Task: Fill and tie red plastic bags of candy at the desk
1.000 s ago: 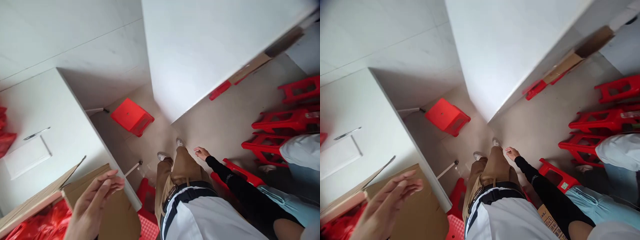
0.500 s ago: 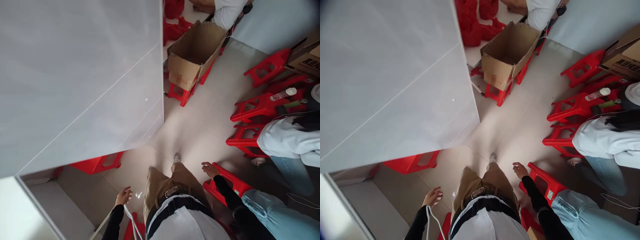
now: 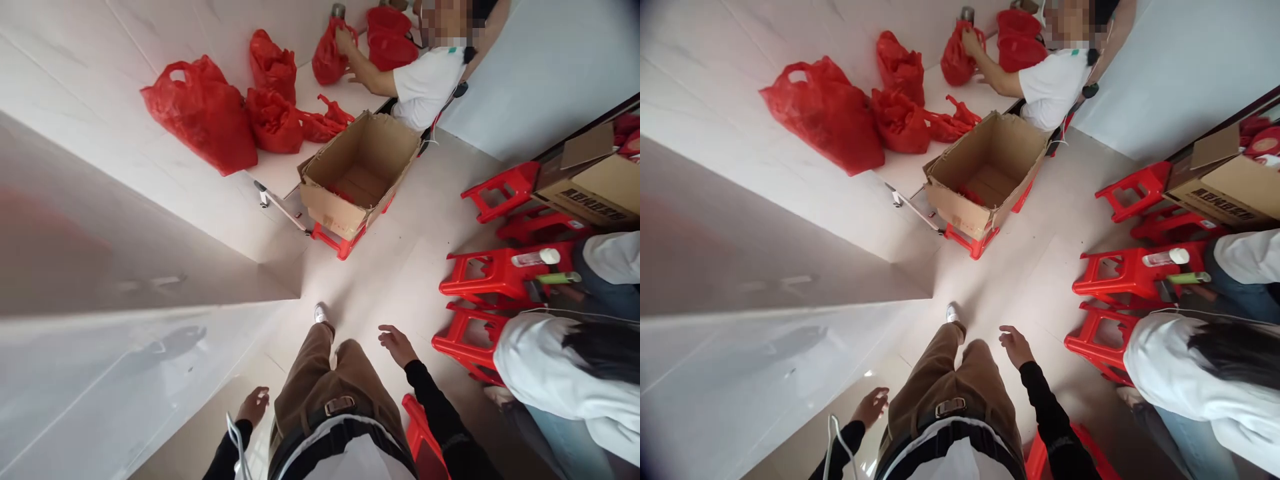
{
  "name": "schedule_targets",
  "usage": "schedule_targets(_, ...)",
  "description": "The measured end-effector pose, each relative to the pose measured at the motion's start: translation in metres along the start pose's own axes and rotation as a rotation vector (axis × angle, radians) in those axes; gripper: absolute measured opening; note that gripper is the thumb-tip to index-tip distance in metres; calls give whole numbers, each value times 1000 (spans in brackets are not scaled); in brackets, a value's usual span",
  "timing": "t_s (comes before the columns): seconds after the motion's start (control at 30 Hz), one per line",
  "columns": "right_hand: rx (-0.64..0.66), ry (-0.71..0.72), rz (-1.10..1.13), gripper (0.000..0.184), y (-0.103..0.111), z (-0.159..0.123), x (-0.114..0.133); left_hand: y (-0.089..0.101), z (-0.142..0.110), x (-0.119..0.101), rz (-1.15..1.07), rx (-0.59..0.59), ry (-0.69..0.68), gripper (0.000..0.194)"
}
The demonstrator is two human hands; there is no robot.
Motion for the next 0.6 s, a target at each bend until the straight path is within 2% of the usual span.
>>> schedule_targets(0.1,12,98,32,27,32,32,54,-10,30,-65,-38,9,-32,28)
schedule_targets(0.2,-17,215,65,29,78,67,121,-24,50,-113,-122,12,-64,28)
schedule_targets(0.3,-36,350,74,31,133,119,204,-42,60,-138,-231,-27,-40,28)
schedule_targets(0.4,-22,460,19,34,176,199,296,-68,54,-143,-357,-137,53,26)
schedule_targets(0.47,7,497,-53,33,187,265,355,-94,38,-142,-440,-225,148,26)
schedule_targets(0.5,30,503,-100,33,185,299,381,-112,27,-143,-478,-265,205,26)
schedule_targets(0.6,114,470,-299,28,161,397,439,-177,-13,-157,-567,-342,400,29)
Point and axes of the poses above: each hand's wrist, its own z-axis towards the middle knuckle, its own y-axis out of the back of the hand, x = y × z, the point moved 3 cm from there along z, towards the middle knuckle, and after that the axes turned 8 degrees about -z, right-handed, at the moved point
